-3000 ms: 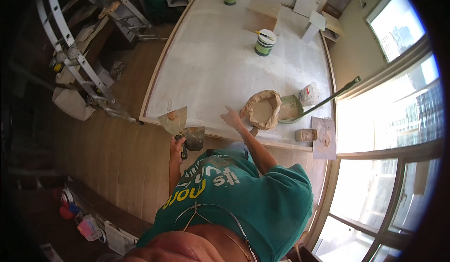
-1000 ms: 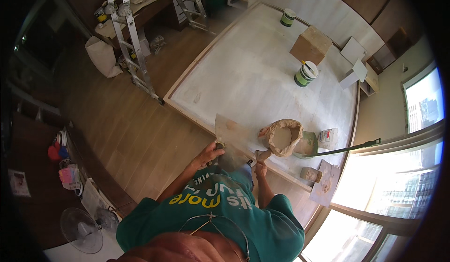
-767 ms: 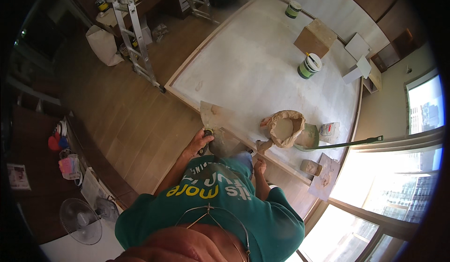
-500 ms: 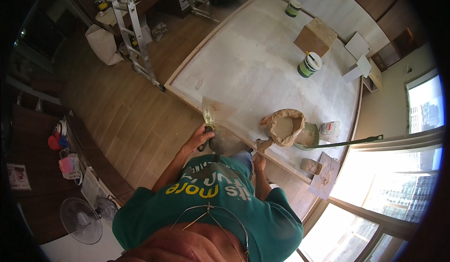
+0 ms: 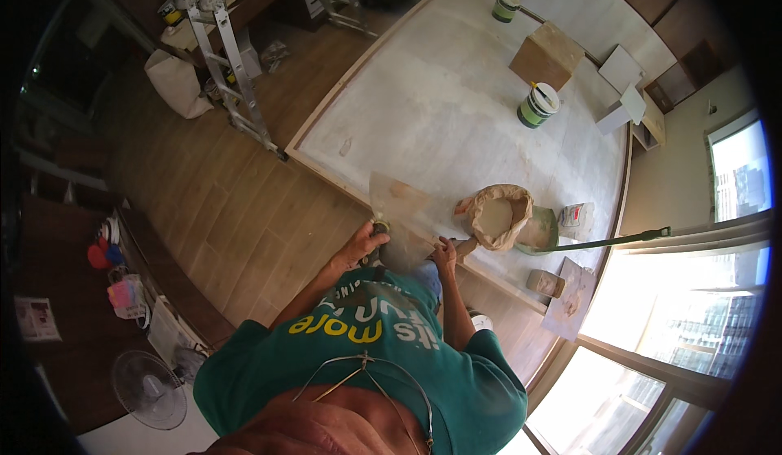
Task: The person holds a trowel and a putty knife, scoops compound from a bucket, and applies it to a large white board on the floor. They repeatedly scrape and spread the material across the surface.
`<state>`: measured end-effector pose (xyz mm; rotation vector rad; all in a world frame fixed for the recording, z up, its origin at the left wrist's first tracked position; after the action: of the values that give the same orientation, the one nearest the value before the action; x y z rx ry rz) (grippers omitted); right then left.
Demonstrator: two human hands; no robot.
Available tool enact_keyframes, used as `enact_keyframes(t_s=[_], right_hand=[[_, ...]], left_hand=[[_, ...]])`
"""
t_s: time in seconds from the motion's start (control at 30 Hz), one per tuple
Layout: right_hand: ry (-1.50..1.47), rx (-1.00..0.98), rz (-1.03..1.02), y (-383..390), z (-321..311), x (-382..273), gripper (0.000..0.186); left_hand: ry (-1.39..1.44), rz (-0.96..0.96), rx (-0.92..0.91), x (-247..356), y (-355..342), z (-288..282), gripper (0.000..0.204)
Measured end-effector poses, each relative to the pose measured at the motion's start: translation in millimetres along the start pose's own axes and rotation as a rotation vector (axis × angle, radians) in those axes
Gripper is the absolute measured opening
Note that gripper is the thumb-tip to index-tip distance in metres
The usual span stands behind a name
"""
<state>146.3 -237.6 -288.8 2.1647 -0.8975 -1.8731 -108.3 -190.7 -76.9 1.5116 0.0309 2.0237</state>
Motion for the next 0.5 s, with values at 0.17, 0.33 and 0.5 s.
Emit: enact_keyframes(t_s=[0.17,0.33,0.5], right_hand=[[0.035,-0.034,-0.005,-22.5,15.7,20.7,0.047],[0.160,-0.145,0.131,-38.7,25.2,70.5,0.045],[0.085,-0.135,0.060,-24.4,25.7,59.7,0.044]], left_hand=[[-0.046,0.067,-0.002,19.7,-4.7,-4.0,0.034],[-0.093,0.081,0.050,29.7,-8.2,-17.6,0.035],[-0.039,0.101,0.077,36.9,-7.6,-21.4,0.033]])
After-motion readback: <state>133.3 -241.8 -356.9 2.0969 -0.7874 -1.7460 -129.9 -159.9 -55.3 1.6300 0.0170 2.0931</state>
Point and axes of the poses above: each hand's wrist, its own y-axis away from the middle knuckle, its own z-axis out of the palm, x = y × z, the point moved 10 cm from there along -y, towards the middle knuckle, and after that the axes turned 1 degree about z, right-handed, at the moved point
